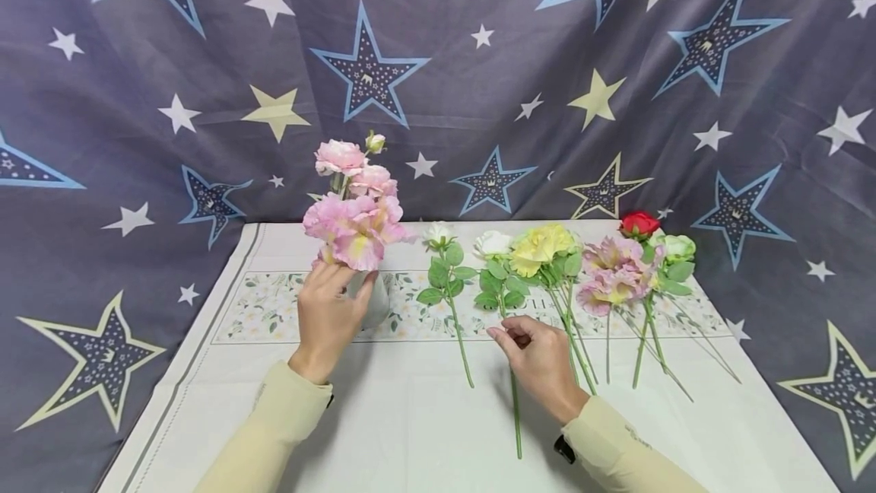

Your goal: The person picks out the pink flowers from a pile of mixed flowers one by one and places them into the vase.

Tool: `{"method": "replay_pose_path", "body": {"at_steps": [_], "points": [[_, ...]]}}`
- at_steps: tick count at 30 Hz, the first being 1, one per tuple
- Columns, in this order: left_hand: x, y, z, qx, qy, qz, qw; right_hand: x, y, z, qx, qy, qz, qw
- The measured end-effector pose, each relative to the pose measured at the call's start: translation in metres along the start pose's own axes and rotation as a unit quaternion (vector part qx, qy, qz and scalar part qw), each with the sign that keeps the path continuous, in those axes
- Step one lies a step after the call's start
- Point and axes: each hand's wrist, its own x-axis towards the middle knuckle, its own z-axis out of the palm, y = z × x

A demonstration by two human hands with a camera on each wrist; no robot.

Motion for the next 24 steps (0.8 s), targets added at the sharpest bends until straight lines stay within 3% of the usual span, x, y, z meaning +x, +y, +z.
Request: {"method": "replay_pose_path", "body": {"at_steps": [12, 24], "points": [[-0.023, 0.01, 0.012, -0.035, -0.028, 0.022, 0.9988, 0.004, 0.005, -0.01, -0.016, -0.018, 0.024, 0.999], [-0.042, 0.013, 0.02, -0.023, -0.085, -0.003, 0.9961, 0.006, 0.013, -0.022, -0.063, -0.024, 0.04, 0.997]]}}
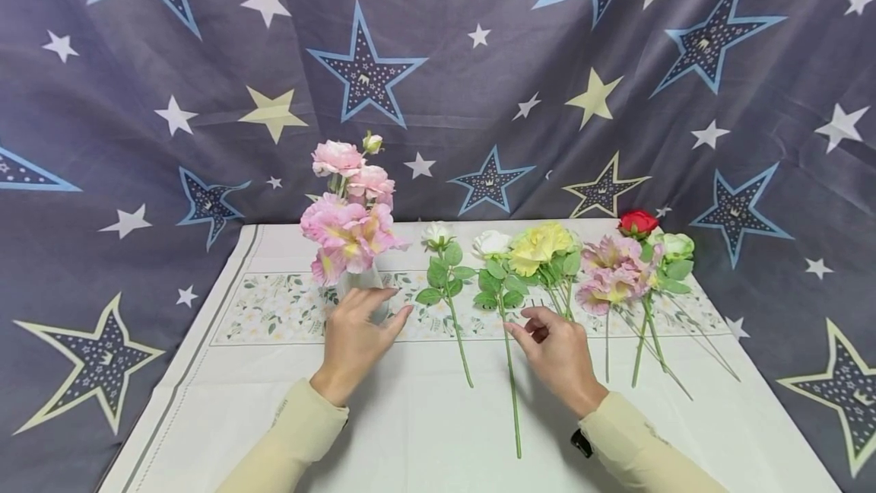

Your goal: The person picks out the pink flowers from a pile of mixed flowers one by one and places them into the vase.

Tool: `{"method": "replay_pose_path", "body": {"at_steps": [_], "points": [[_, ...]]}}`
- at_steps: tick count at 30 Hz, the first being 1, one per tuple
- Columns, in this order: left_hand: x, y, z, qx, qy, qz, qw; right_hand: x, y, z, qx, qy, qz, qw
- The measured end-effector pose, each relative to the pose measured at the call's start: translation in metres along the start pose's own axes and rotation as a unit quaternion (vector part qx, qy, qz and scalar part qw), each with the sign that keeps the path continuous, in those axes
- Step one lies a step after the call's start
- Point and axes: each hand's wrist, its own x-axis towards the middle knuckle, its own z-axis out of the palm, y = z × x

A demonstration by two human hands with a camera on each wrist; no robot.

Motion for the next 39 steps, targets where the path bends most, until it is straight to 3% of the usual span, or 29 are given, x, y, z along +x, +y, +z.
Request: {"method": "replay_pose_path", "body": {"at_steps": [13, 22, 39], "points": [[-0.013, 0.002, 0.004, 0.039, -0.073, -0.03, 0.9962, -0.001, 0.013, -0.012, -0.045, -0.031, 0.031, 0.998], [-0.021, 0.001, 0.004, 0.039, -0.114, -0.044, 0.9917, -0.003, 0.023, -0.02, -0.067, -0.046, 0.046, 0.996], [-0.032, -0.001, 0.006, 0.039, -0.168, -0.039, 0.9841, -0.004, 0.04, -0.037, -0.111, -0.08, 0.075, 0.988]]}}
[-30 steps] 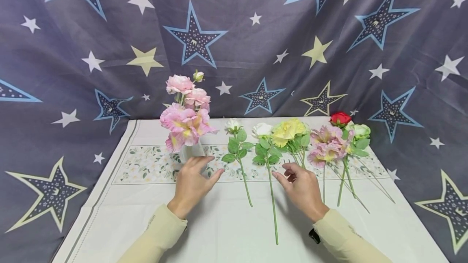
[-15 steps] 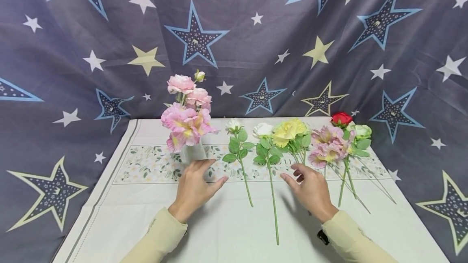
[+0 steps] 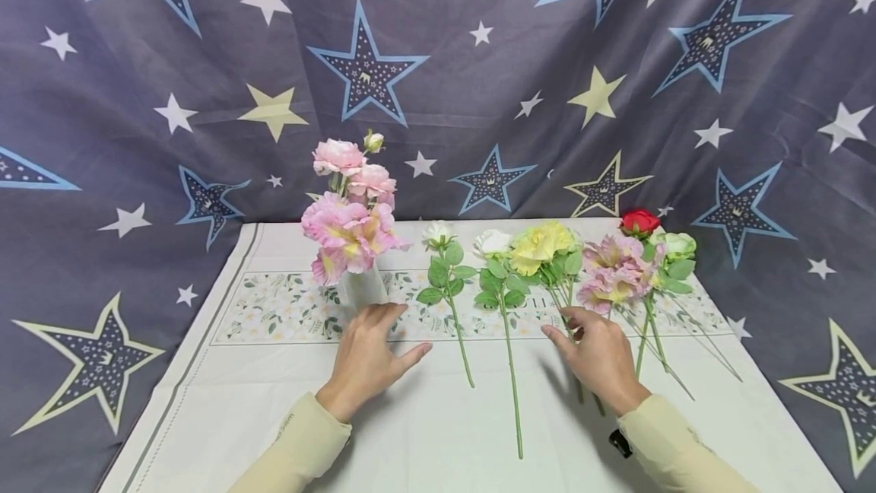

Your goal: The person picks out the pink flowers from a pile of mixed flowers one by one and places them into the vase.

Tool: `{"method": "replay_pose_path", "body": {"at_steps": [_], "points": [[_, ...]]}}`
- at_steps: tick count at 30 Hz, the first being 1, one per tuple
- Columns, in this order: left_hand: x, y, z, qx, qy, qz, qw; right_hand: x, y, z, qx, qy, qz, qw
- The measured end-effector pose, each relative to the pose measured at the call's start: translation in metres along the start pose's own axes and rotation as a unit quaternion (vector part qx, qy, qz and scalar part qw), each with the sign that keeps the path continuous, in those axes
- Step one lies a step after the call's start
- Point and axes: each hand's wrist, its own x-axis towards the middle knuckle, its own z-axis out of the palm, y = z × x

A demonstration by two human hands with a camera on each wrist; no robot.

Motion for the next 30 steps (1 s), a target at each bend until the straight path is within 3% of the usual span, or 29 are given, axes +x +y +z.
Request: {"method": "replay_pose_path", "body": {"at_steps": [12, 30], "points": [[-0.006, -0.002, 0.003, 0.002, -0.02, -0.008, 0.9998, 0.004, 0.023, -0.014, -0.047, -0.01, 0.007, 0.999], [-0.009, -0.005, 0.002, 0.0, -0.022, -0.014, 0.9997, 0.008, 0.064, -0.048, -0.109, -0.101, 0.104, 0.983]]}}
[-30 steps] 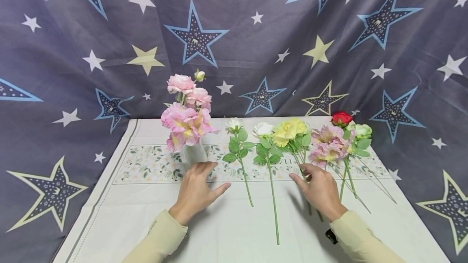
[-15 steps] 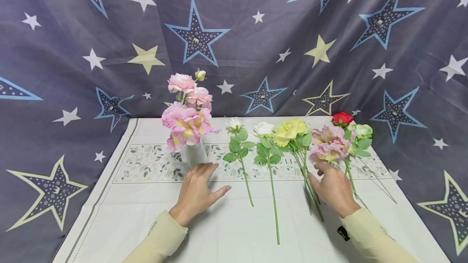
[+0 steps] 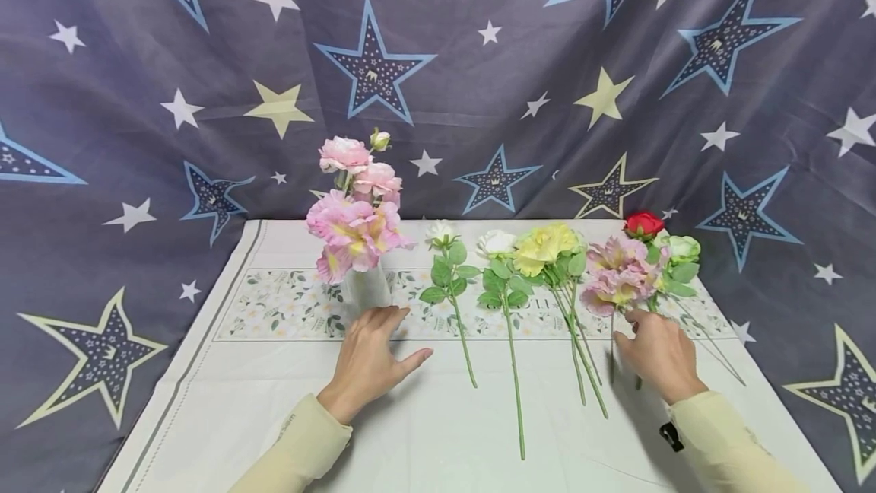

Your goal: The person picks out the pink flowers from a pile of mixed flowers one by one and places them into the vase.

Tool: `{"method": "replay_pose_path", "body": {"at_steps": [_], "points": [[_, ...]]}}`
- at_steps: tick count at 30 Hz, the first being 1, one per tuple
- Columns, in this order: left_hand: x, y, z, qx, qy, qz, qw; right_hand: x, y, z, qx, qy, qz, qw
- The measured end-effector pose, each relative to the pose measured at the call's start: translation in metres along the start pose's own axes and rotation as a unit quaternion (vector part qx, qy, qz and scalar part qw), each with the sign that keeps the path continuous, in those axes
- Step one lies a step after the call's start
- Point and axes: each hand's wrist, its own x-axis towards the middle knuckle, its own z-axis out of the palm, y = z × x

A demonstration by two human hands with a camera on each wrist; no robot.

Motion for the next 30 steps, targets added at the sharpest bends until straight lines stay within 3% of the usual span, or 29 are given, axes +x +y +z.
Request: {"method": "replay_pose_path", "body": {"at_steps": [13, 30], "points": [[-0.002, -0.001, 0.0, -0.001, -0.005, -0.003, 1.0, 0.005, 0.038, -0.002, -0.04, -0.026, 0.028, 0.998], [-0.004, -0.002, 0.003, 0.0, -0.001, -0.004, 1.0, 0.01, 0.055, 0.008, -0.07, -0.064, 0.07, 0.993]]}}
